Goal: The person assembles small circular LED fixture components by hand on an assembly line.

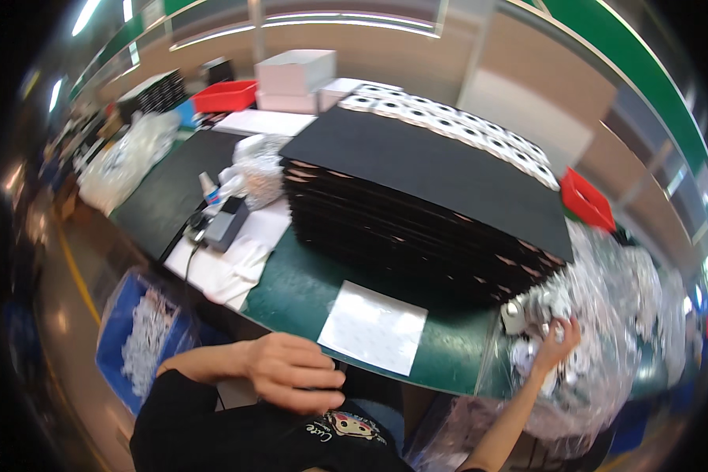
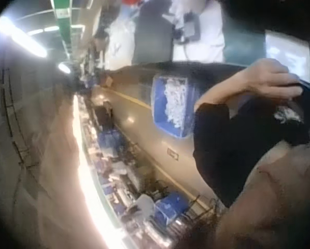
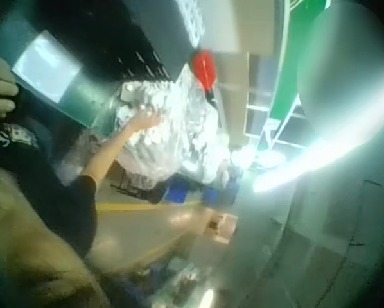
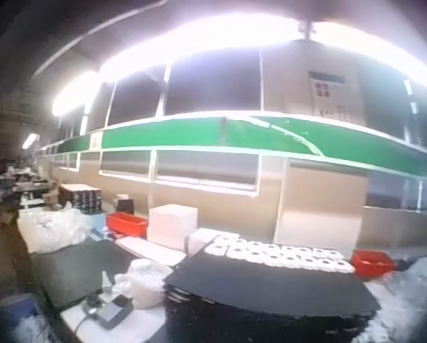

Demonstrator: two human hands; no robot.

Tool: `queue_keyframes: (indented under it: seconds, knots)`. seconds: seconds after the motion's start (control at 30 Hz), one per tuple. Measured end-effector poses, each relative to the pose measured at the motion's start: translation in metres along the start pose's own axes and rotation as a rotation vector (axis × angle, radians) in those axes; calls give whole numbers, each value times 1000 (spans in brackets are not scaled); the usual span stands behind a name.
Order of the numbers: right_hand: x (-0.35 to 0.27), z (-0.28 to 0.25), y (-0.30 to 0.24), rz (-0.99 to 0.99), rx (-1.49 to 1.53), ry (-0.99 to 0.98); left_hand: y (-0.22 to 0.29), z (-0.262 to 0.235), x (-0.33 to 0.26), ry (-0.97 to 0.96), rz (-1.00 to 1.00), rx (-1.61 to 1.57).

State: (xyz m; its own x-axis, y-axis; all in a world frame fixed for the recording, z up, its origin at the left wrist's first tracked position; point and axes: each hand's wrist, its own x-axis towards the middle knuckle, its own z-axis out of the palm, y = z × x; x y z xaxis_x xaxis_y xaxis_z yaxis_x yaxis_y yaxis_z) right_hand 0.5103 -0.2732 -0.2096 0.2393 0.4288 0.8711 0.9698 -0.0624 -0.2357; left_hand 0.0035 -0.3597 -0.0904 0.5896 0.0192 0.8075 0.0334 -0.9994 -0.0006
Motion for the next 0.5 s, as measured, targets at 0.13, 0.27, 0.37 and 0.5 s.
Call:
queue_keyframes:
  seconds: [0.13,0.27,0.37,0.5]
  knots:
    - [10,-3,4,301,412,72,-10,-16,-35,-147,-252,122]
    - [-3,-7,-35,437,667,-8,-25,-32,-61,-147,-463,220]
    - [-29,-10,-65,398,650,-80,-41,-42,-74,-76,-600,283]
    - [-57,-21,-104,182,514,-82,-49,-53,-82,-91,-733,346]
